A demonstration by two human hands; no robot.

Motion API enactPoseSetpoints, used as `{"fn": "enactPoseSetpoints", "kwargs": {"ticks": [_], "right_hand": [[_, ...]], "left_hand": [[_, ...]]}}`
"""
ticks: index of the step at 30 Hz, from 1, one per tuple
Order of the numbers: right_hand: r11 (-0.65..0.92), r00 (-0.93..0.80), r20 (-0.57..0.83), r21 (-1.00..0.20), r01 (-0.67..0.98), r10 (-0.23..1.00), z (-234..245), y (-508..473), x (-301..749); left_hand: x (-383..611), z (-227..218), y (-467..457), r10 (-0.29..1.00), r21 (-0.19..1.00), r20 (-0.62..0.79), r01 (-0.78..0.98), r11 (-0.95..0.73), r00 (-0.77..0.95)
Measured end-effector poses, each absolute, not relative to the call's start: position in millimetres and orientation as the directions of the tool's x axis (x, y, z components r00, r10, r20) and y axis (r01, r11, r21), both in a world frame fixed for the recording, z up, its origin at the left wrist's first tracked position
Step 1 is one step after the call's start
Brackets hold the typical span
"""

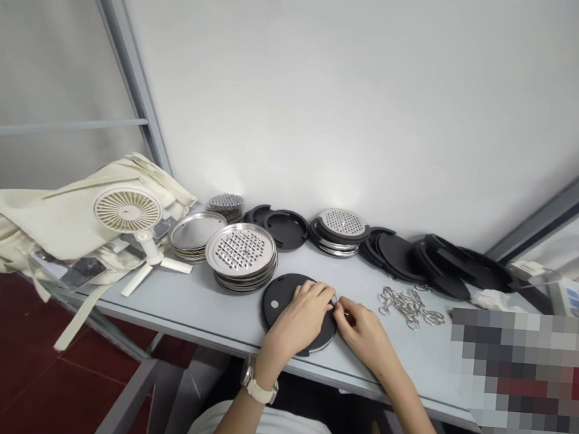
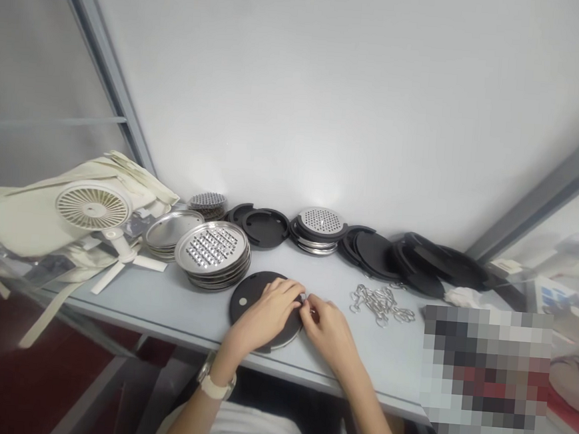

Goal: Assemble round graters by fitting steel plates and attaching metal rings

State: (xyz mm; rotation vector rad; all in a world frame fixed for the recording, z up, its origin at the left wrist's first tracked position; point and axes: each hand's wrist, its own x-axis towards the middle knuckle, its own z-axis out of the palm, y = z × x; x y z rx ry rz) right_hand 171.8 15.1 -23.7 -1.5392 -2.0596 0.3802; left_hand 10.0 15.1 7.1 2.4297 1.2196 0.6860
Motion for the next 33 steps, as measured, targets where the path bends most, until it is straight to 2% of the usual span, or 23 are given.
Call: {"fn": "enactPoseSetpoints", "kwargs": {"ticks": [8, 33], "right_hand": [[0.286, -0.201, 0.211, -0.543, 0.79, 0.957, -24.4, 15.4, 172.5], [0.288, -0.201, 0.212, -0.559, 0.778, 0.956, -26.1, 16.6, 173.0]], "left_hand": [[10.1, 6.0, 15.9, 0.811, 0.493, 0.271, 0.649, -0.579, 0.518], [10.1, 6.5, 15.0, 0.814, 0.484, 0.273, 0.657, -0.577, 0.513]]}}
